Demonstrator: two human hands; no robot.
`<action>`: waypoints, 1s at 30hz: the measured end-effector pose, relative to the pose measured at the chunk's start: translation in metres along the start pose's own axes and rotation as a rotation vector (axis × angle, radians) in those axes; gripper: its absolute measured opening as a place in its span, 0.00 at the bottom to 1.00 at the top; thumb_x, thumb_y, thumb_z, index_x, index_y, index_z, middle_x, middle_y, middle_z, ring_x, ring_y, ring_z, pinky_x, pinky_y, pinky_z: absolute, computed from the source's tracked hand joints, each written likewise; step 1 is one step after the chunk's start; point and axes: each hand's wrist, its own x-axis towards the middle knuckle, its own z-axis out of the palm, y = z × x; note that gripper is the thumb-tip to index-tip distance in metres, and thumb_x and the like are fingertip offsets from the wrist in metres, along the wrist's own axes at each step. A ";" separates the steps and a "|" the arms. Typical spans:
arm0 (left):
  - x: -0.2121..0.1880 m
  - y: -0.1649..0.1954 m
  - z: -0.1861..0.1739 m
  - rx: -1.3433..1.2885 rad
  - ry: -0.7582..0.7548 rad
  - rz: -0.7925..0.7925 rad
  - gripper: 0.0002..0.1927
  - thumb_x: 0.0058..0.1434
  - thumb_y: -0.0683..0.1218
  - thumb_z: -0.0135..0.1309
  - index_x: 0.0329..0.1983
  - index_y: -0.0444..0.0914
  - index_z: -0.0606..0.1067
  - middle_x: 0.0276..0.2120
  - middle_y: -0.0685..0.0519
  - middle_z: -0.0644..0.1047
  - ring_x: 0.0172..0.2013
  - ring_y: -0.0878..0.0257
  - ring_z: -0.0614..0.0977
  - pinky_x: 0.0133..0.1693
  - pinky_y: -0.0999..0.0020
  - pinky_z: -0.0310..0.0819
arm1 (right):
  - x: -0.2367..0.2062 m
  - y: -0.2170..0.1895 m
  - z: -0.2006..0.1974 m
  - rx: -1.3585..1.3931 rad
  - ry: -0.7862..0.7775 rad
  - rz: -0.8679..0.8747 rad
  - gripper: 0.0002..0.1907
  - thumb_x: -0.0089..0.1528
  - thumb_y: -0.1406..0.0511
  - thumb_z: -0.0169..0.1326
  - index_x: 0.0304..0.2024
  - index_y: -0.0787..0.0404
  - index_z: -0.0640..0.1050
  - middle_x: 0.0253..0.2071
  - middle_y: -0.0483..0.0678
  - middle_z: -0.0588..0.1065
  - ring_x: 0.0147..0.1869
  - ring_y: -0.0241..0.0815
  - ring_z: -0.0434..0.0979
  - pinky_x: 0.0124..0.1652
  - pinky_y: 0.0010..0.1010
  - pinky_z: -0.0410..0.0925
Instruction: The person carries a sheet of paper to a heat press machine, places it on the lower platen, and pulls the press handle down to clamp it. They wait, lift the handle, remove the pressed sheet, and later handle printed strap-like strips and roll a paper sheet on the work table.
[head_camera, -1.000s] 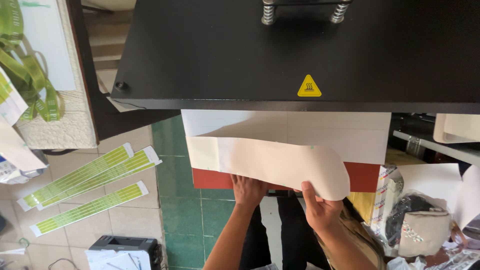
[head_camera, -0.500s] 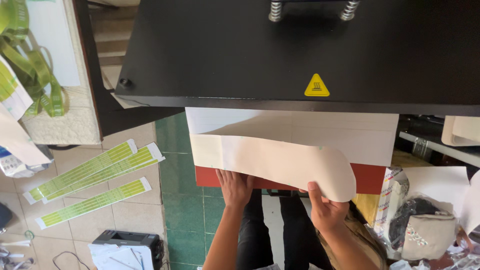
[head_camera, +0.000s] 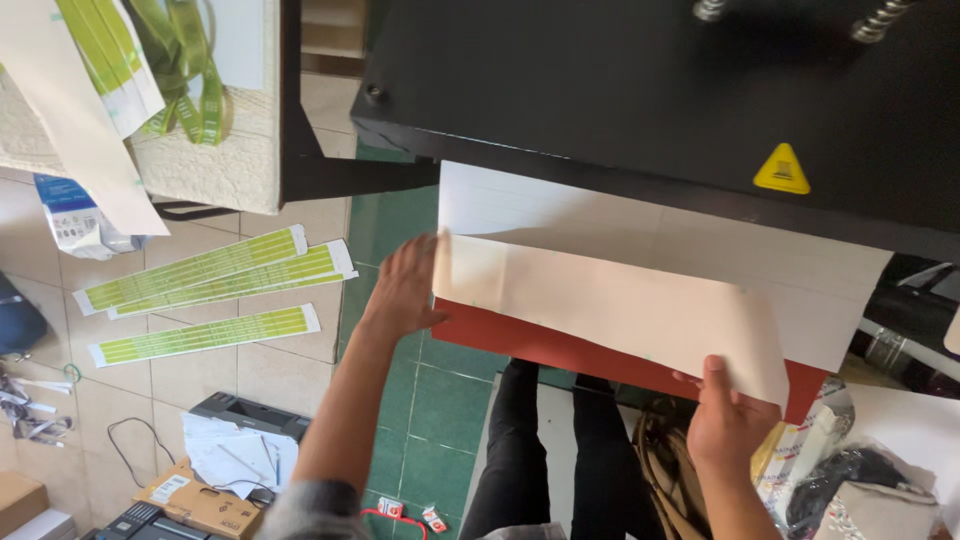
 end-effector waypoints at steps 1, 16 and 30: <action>0.006 0.001 -0.010 0.097 -0.073 0.079 0.67 0.40 0.60 0.74 0.75 0.36 0.46 0.71 0.42 0.55 0.71 0.48 0.55 0.67 0.50 0.50 | 0.000 0.000 0.002 -0.001 0.006 0.004 0.10 0.72 0.68 0.54 0.54 0.70 0.75 0.49 0.52 0.78 0.46 0.42 0.81 0.40 0.36 0.77; 0.014 0.003 -0.022 0.128 -0.045 0.298 0.58 0.41 0.57 0.71 0.71 0.34 0.54 0.66 0.41 0.61 0.68 0.47 0.60 0.66 0.50 0.52 | 0.013 0.030 -0.018 0.562 0.162 0.293 0.19 0.63 0.71 0.55 0.58 0.62 0.75 0.55 0.49 0.76 0.58 0.42 0.77 0.56 0.33 0.70; 0.014 0.022 -0.077 0.134 0.114 0.349 0.53 0.35 0.50 0.69 0.66 0.35 0.60 0.58 0.43 0.66 0.60 0.46 0.68 0.61 0.48 0.61 | 0.045 0.098 -0.132 0.664 0.298 0.270 0.03 0.71 0.68 0.58 0.45 0.59 0.76 0.35 0.40 0.75 0.38 0.33 0.73 0.48 0.31 0.68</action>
